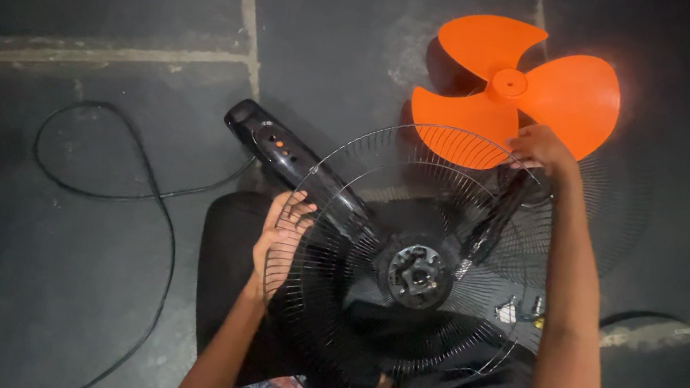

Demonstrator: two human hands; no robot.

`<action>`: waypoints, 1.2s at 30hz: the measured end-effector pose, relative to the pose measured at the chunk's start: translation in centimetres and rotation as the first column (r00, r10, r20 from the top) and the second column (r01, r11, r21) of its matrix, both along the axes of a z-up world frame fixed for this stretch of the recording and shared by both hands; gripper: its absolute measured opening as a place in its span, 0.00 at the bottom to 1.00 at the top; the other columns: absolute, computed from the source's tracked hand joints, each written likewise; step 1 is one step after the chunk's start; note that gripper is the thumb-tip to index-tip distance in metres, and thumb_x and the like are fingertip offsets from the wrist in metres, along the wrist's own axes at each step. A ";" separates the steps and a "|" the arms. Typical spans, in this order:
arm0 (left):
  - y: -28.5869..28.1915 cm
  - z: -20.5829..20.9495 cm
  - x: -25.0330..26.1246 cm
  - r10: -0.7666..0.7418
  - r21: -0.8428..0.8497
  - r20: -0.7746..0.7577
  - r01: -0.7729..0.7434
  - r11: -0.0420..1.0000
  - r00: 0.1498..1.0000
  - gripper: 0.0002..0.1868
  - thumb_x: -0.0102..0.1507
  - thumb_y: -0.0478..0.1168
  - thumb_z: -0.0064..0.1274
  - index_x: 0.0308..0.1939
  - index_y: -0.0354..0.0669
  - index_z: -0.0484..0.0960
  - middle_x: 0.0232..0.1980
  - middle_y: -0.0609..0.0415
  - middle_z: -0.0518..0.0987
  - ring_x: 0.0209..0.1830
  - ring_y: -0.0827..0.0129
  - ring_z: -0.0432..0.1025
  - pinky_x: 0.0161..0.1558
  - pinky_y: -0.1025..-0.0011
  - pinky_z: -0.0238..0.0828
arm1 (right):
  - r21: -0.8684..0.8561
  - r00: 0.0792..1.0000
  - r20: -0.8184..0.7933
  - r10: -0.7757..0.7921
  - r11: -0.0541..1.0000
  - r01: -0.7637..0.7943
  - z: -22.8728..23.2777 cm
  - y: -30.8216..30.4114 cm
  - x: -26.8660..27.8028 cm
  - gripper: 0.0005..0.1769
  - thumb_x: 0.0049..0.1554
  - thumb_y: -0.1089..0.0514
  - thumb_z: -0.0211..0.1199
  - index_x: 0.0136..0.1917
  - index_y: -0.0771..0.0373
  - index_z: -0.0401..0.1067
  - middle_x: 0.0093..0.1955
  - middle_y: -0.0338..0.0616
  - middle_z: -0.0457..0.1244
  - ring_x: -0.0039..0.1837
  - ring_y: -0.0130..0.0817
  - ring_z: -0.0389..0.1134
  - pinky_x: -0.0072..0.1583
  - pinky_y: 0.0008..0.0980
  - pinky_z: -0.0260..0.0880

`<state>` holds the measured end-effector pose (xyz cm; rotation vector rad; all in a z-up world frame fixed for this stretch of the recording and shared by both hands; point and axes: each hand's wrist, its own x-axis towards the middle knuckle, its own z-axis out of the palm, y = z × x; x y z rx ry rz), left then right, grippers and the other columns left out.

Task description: The person assembles an electric fan by attaching the front grill, securing the orange fan blades, and tightening the central nut. The person then handles the power cord and a small white tag.

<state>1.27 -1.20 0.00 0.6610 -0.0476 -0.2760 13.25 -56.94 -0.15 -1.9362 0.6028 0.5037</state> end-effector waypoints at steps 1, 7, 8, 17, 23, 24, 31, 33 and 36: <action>-0.1 -0.1 0.0 0.010 -0.009 0.012 -0.009 1.000 1.000 0.36 0.57 0.42 0.44 0.69 0.32 0.66 0.69 0.47 0.69 0.67 0.59 0.65 0.67 0.65 0.60 | 0.010 0.999 0.039 -0.033 0.999 0.032 0.1 -0.2 0.0 0.12 0.59 0.60 0.60 0.49 0.75 0.71 0.36 0.49 0.67 0.34 0.35 0.69 0.38 0.32 0.72; 0.2 -0.9 -0.2 0.001 -0.037 -0.017 -0.002 0.999 1.000 0.35 0.57 0.42 0.46 0.69 0.34 0.66 0.68 0.47 0.70 0.68 0.59 0.66 0.67 0.66 0.61 | 0.231 0.848 0.425 -0.317 0.944 0.237 1.6 -0.1 0.0 0.07 0.59 0.66 0.51 0.48 0.70 0.69 0.41 0.41 0.65 0.39 0.29 0.68 0.38 0.30 0.72; 0.1 -1.1 -0.2 0.002 -0.042 -0.013 -0.003 0.999 1.000 0.35 0.57 0.42 0.46 0.69 0.34 0.66 0.68 0.47 0.69 0.68 0.59 0.66 0.66 0.65 0.61 | 0.238 0.802 0.480 -0.354 0.933 0.269 2.3 0.2 -0.2 0.06 0.61 0.65 0.51 0.48 0.69 0.69 0.42 0.41 0.64 0.40 0.28 0.67 0.38 0.29 0.70; 0.4 -2.8 0.3 -0.012 -0.018 0.041 0.013 1.000 0.999 0.35 0.59 0.43 0.46 0.71 0.36 0.65 0.70 0.49 0.69 0.68 0.59 0.67 0.64 0.65 0.63 | 0.177 0.519 0.805 -0.288 0.951 0.254 13.7 6.9 -6.7 0.07 0.67 0.63 0.51 0.57 0.64 0.68 0.53 0.36 0.64 0.55 0.24 0.64 0.55 0.25 0.64; 0.6 -2.5 0.0 -0.029 0.006 0.059 0.029 1.000 0.998 0.34 0.61 0.40 0.44 0.72 0.37 0.65 0.71 0.51 0.69 0.68 0.62 0.66 0.65 0.67 0.62 | 0.212 0.393 0.863 -0.316 0.934 0.287 18.9 13.6 -17.9 0.12 0.72 0.58 0.51 0.60 0.68 0.71 0.56 0.37 0.66 0.62 0.26 0.64 0.66 0.27 0.63; 0.8 -2.2 -0.1 -0.036 0.024 0.063 0.035 0.999 0.997 0.33 0.61 0.40 0.44 0.72 0.37 0.65 0.71 0.52 0.69 0.68 0.62 0.66 0.65 0.67 0.63 | 0.236 0.412 0.843 -0.347 0.925 0.297 19.1 14.7 -20.0 0.12 0.71 0.58 0.51 0.59 0.68 0.71 0.56 0.36 0.65 0.61 0.25 0.64 0.66 0.27 0.63; 1.6 1.7 -1.2 0.073 0.100 0.223 -0.097 0.990 0.972 0.33 0.65 0.40 0.47 0.74 0.36 0.62 0.75 0.48 0.67 0.73 0.63 0.63 0.70 0.65 0.58 | 0.230 0.494 0.736 -0.462 0.858 0.459 17.1 22.4 -36.0 0.14 0.71 0.56 0.52 0.57 0.68 0.73 0.53 0.35 0.65 0.57 0.23 0.63 0.60 0.25 0.63; 2.5 3.6 -2.2 0.138 0.277 0.327 -0.234 0.932 0.935 0.30 0.70 0.43 0.43 0.75 0.35 0.63 0.76 0.47 0.67 0.78 0.62 0.60 0.75 0.65 0.53 | 0.152 0.479 0.779 -0.404 0.864 0.481 15.9 24.4 -39.6 0.15 0.70 0.56 0.51 0.58 0.70 0.73 0.54 0.36 0.66 0.59 0.24 0.64 0.62 0.25 0.63; 4.2 6.5 -4.4 0.113 0.281 0.382 -0.232 0.931 0.917 0.31 0.73 0.51 0.35 0.75 0.35 0.66 0.76 0.46 0.70 0.78 0.62 0.61 0.77 0.65 0.51 | 0.264 0.469 0.730 -0.497 0.838 0.477 14.1 26.5 -42.3 0.16 0.70 0.56 0.52 0.59 0.71 0.73 0.52 0.37 0.67 0.56 0.25 0.65 0.60 0.26 0.64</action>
